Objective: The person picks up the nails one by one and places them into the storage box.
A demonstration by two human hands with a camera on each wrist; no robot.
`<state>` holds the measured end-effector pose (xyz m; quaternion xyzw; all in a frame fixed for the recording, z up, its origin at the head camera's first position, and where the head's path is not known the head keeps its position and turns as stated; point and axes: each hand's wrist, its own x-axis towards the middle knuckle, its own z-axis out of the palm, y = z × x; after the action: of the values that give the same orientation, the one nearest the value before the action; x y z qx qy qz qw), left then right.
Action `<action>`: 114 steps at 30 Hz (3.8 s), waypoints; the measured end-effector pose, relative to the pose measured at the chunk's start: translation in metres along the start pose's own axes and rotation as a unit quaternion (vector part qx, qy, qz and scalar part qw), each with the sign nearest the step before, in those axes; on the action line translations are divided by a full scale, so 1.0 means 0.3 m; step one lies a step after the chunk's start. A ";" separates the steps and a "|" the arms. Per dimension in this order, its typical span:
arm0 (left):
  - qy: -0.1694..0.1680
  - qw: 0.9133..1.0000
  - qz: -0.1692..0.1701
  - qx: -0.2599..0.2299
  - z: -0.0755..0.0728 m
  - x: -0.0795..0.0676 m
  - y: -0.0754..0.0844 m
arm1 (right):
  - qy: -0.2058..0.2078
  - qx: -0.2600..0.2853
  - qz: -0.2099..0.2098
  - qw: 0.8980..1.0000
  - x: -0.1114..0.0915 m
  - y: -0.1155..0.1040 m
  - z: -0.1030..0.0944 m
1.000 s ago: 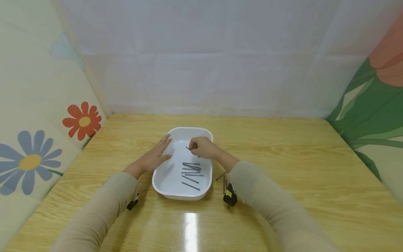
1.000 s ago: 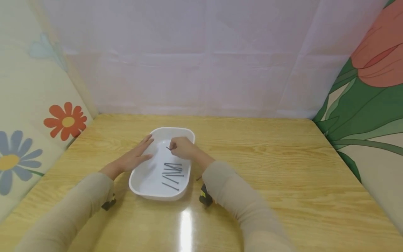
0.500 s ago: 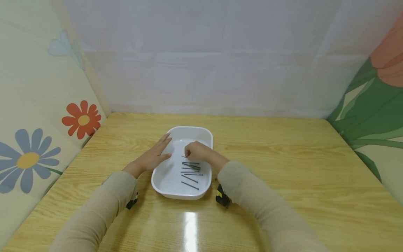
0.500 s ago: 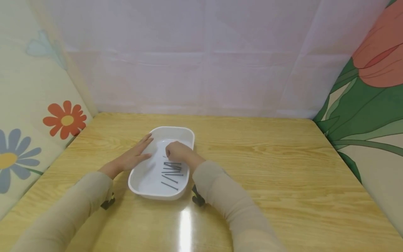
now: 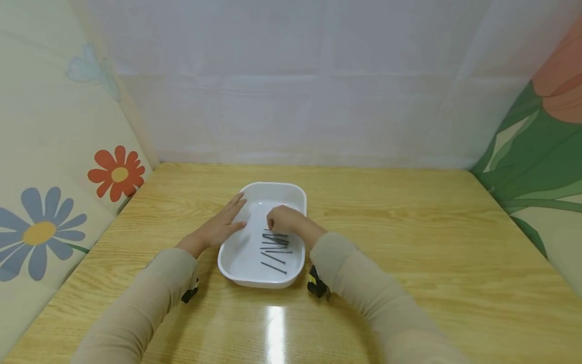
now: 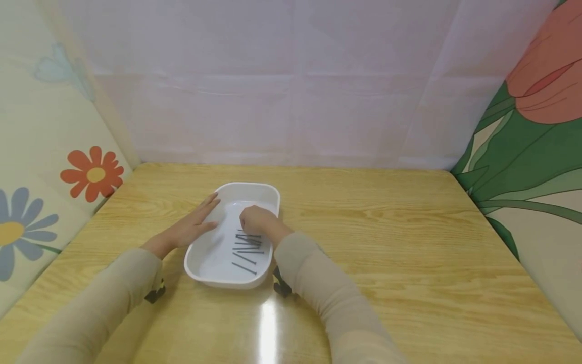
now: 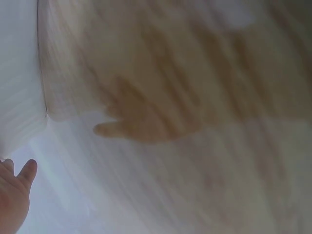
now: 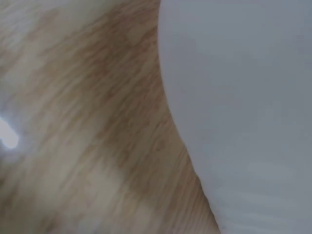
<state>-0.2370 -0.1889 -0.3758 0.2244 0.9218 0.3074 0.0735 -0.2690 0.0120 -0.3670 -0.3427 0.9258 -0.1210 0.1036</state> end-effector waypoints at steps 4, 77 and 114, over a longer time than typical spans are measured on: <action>0.001 1.000 0.000 0.001 -0.001 -0.001 0.000 | -0.011 -0.003 0.015 1.000 -0.001 -0.009 -0.002; -0.004 1.000 -0.009 -0.006 -0.004 0.004 0.016 | 0.046 0.336 0.010 0.941 -0.212 0.067 -0.105; -0.012 1.000 -0.007 -0.005 -0.006 0.004 0.013 | -0.027 0.216 0.040 0.975 -0.447 0.225 -0.051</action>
<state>-0.2373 -0.1865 -0.3721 0.2207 0.9211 0.3087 0.0875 -0.2146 0.1526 -0.3579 -0.2777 0.8877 -0.3043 0.2054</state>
